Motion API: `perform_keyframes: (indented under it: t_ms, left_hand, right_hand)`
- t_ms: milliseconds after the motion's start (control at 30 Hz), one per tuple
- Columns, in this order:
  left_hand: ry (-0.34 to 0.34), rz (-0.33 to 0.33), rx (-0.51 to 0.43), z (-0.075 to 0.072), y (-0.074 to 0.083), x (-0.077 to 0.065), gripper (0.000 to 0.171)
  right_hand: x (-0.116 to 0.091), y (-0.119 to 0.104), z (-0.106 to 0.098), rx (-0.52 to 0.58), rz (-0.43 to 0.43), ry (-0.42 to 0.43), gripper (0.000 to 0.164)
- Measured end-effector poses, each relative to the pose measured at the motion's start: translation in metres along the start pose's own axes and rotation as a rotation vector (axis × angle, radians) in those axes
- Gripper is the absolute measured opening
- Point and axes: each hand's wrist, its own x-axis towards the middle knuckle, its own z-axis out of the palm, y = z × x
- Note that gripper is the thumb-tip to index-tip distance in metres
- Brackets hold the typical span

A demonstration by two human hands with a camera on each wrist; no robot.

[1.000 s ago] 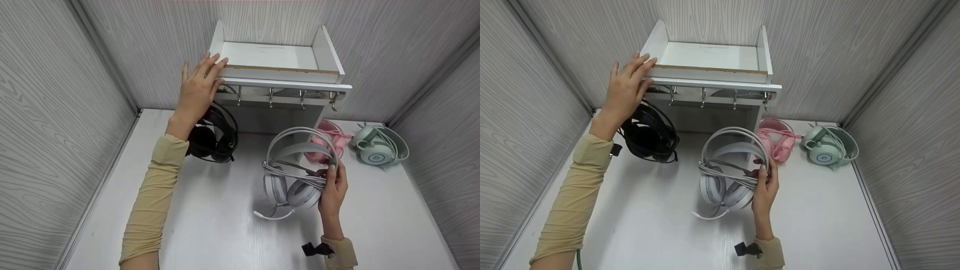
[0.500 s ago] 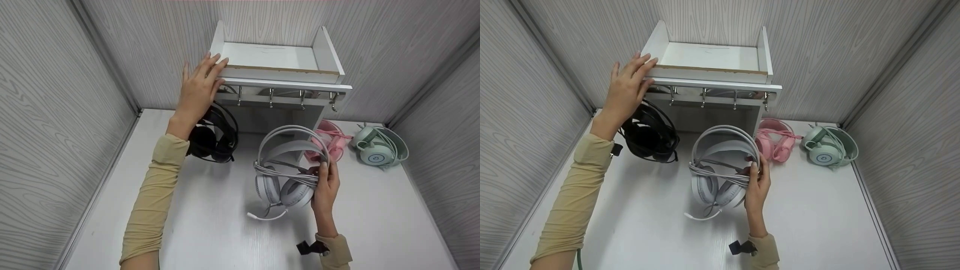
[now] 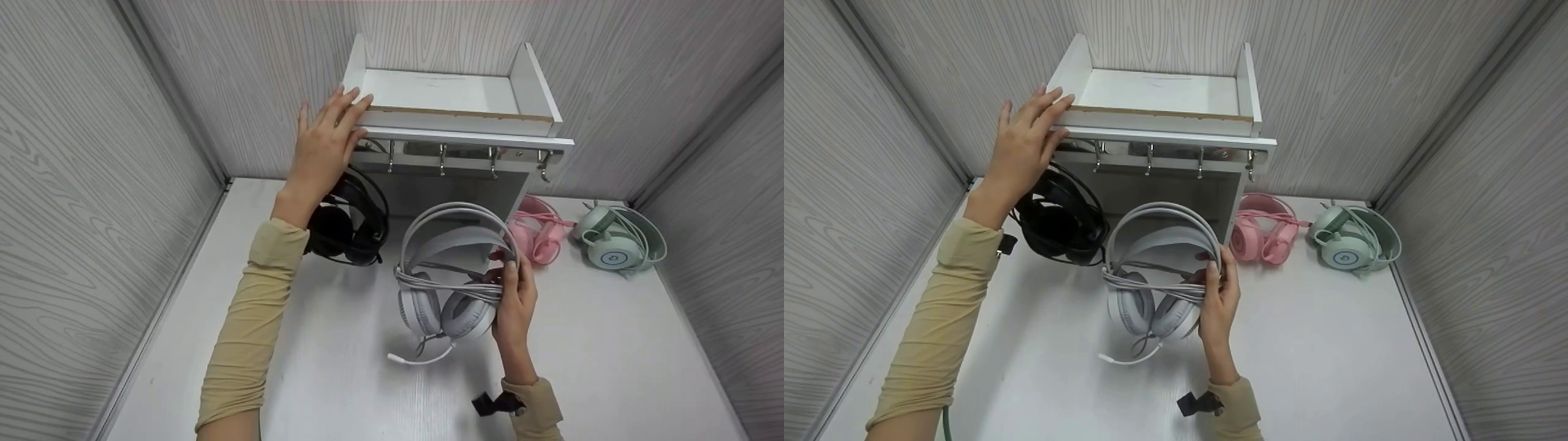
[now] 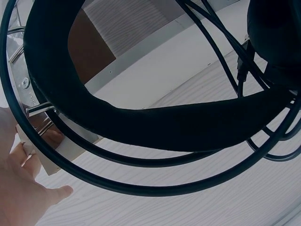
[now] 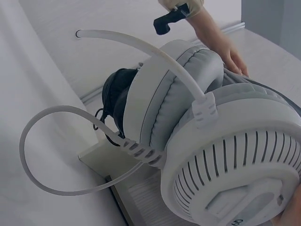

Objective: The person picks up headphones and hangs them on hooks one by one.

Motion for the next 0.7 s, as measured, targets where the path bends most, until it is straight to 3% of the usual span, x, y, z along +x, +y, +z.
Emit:
perform_keyframes:
  t_ms: [500, 700]
  left_hand:
    - [0.008, 0.013, -0.004, 0.002, -0.002, 0.0, 0.049]
    - [0.009, 0.012, -0.009, 0.001, -0.002, 0.0, 0.049]
  right_hand:
    - [-0.002, -0.002, 0.025, 0.038, 0.013, -0.065, 0.038]
    - [-0.004, -0.001, 0.03, 0.046, 0.024, -0.072, 0.031]
